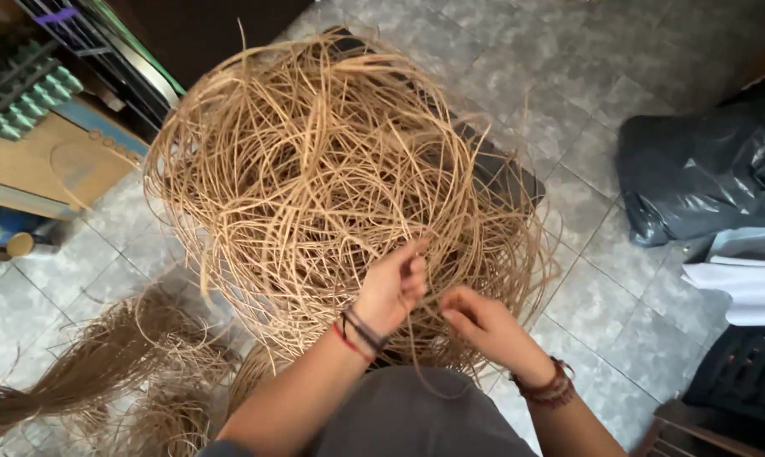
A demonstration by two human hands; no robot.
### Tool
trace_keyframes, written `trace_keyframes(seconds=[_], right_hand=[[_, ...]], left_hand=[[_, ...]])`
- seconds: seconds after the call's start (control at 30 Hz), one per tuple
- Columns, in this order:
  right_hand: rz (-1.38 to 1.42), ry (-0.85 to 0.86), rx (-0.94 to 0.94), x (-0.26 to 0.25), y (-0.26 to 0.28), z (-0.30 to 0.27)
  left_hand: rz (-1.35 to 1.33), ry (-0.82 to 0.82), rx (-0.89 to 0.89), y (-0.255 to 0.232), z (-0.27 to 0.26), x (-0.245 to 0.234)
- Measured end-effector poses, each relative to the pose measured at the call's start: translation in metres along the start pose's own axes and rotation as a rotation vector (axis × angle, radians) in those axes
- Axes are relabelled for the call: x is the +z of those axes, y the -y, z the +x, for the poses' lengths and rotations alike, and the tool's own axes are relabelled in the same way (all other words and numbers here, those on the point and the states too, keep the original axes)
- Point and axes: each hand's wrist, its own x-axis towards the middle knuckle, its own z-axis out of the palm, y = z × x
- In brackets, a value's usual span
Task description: Tying and weaving natural fibers onto a circular frame to create a decorative object
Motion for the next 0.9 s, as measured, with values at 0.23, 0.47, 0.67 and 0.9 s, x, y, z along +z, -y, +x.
trace_keyframes(seconds=[0.23,0.47,0.67,0.9], right_hand=[[0.193,-0.300,0.138,0.003,-0.019,0.027],[0.792,-0.383,0.305,-0.006,-0.008,0.074],[1.042,-0.431,0.327,-0.027,-0.049,0.117],[0.822,-0.340,0.266,-0.041,-0.079,0.100]], left_hand=[[-0.046,-0.046,0.095,0.061,0.034,-0.060],[0.133,-0.032,-0.036,0.062,0.002,-0.039],[0.962,-0.069,0.159,0.012,-0.009,-0.054],[2.000,-0.812,0.613,-0.015,-0.079,0.027]])
